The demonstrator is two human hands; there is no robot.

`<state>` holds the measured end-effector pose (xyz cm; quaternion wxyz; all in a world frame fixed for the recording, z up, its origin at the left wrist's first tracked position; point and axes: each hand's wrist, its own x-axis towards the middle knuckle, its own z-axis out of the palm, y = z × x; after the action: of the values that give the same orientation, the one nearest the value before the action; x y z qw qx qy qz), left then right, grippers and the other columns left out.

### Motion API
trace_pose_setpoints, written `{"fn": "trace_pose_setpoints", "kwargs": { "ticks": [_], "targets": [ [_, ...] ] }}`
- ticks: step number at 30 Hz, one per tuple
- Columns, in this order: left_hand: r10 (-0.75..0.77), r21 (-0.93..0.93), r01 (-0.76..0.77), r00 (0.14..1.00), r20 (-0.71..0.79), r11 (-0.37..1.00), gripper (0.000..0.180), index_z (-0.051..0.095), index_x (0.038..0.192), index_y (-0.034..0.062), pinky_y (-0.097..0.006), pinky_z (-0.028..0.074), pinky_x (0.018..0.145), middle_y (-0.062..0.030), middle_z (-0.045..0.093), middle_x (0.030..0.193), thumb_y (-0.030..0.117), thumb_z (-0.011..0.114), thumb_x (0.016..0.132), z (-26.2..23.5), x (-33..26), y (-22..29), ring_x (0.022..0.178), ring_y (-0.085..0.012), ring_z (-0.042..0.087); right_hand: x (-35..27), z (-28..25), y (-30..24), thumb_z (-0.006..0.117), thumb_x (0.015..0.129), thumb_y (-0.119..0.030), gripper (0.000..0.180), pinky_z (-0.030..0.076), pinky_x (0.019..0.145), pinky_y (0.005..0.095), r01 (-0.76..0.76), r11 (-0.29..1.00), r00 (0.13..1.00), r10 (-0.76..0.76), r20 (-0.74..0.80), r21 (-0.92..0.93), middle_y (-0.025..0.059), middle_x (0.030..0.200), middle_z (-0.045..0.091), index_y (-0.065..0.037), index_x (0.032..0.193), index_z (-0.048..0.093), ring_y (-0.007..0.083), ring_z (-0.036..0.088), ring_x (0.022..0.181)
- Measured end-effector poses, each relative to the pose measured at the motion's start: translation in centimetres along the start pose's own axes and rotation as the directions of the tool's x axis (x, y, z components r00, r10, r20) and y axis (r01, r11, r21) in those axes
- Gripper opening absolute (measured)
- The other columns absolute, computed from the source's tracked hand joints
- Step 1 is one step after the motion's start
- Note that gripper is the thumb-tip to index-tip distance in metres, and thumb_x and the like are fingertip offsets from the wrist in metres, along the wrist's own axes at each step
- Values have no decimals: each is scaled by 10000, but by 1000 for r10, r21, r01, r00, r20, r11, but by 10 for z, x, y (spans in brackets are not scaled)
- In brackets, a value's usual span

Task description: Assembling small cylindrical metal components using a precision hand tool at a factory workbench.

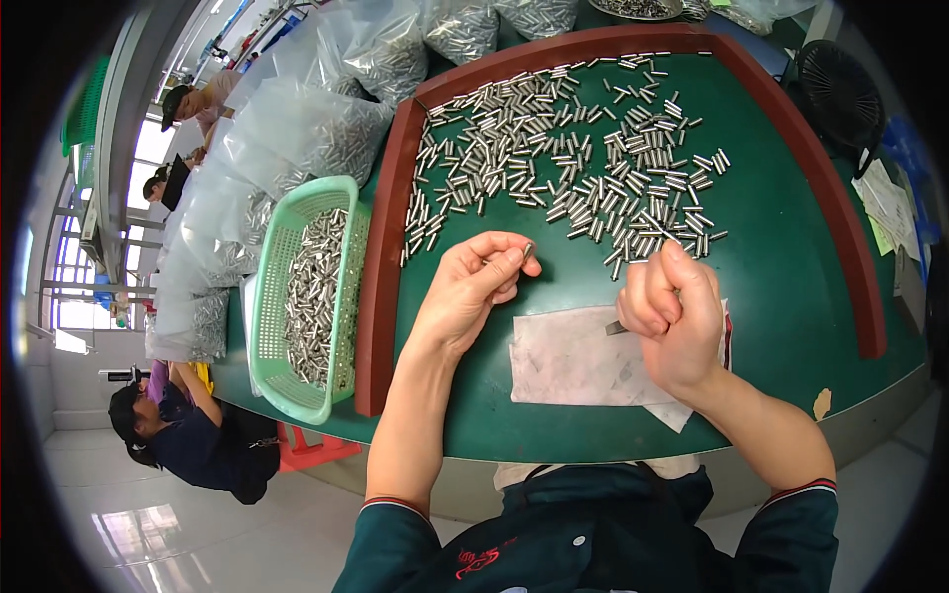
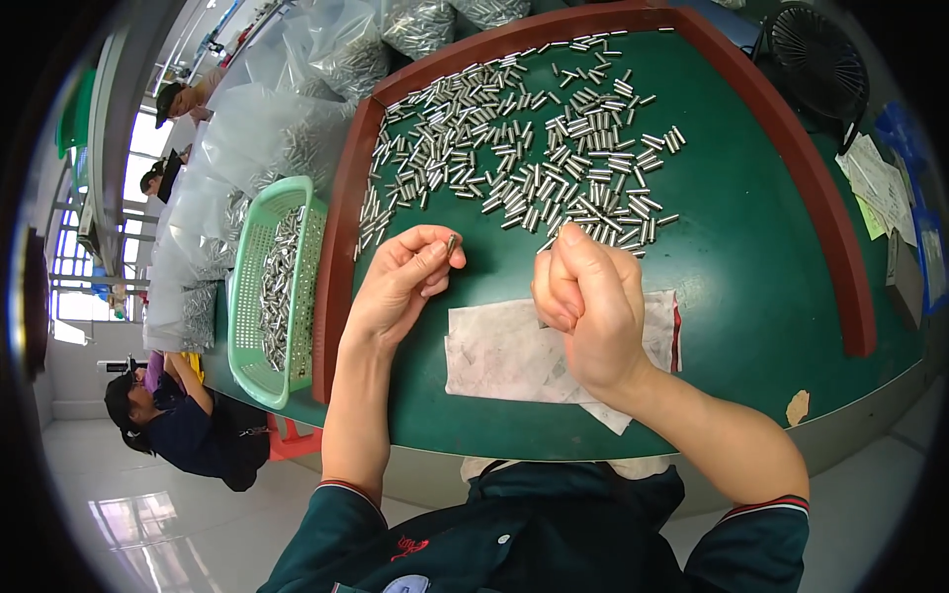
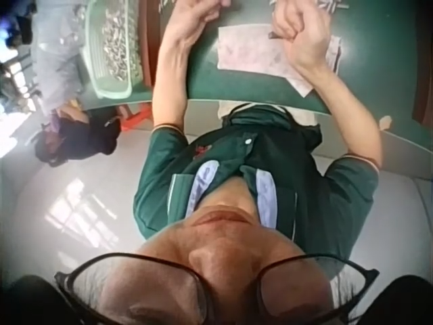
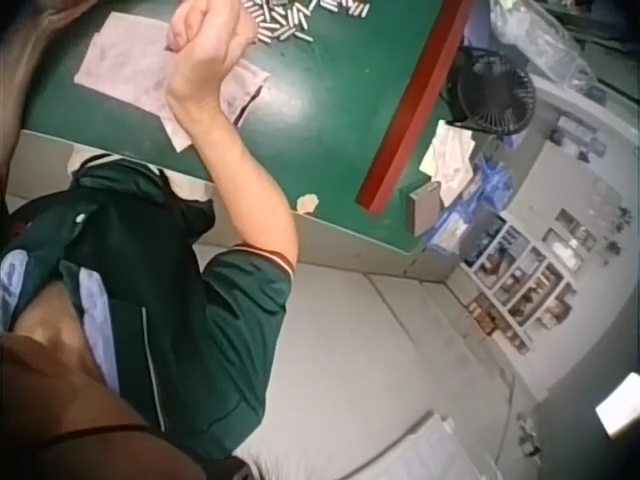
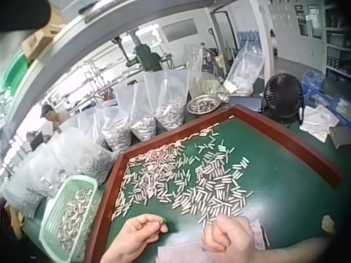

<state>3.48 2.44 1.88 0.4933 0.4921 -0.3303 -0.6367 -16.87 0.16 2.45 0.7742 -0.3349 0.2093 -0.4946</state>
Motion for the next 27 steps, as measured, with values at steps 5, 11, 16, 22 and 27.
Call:
{"fn": "trace_pose_setpoints", "kwargs": {
  "ticks": [5, 11, 16, 22, 27],
  "targets": [
    [118, 471, -123, 992, 41, 873, 104, 566, 858, -24, -196, 365, 501, -44, 593, 714, 73, 544, 828, 36, -17, -6, 574, -49, 457, 1, 3, -7, 324, 892, -224, 432, 203, 388, 228, 29, 998, 999, -27, -28, 47, 7, 428, 285, -99, 485, 254, 78, 230, 410],
    [169, 797, -228, 973, 160, 559, 53, 542, 824, -25, -218, 413, 544, -62, 573, 660, 26, 533, 812, 63, -32, -12, 583, -104, 529, 6, -2, -15, 329, 890, -240, 431, 196, 394, 227, 85, 994, 995, -82, -55, 64, 0, 431, 272, -110, 486, 254, 81, 235, 418],
    [349, 870, -427, 877, 331, 247, 34, 533, 797, -5, -295, 388, 481, -84, 518, 602, 10, 552, 772, 64, -27, -19, 517, -189, 496, 3, -1, -10, 328, 891, -222, 432, 197, 391, 226, 59, 997, 998, -57, -38, 50, -9, 433, 260, -106, 480, 257, 78, 241, 417],
    [260, 891, -338, 929, 264, 302, 98, 525, 771, 6, -298, 370, 458, -74, 497, 589, 33, 608, 727, 66, -31, -14, 488, -182, 453, 1, -3, -6, 277, 890, -243, 416, 183, 398, 239, 34, 999, 999, -34, -18, 7, -5, 426, 274, -127, 492, 232, 82, 153, 391],
    [330, 880, -373, 903, 273, 293, 108, 527, 729, 5, -289, 363, 448, -71, 497, 587, 27, 629, 701, 64, -29, -22, 478, -177, 444, 0, 0, -7, 276, 893, -243, 423, 182, 395, 239, 21, 1000, 1000, -21, -14, 14, -7, 426, 272, -128, 489, 231, 81, 151, 390]
  ]
}}
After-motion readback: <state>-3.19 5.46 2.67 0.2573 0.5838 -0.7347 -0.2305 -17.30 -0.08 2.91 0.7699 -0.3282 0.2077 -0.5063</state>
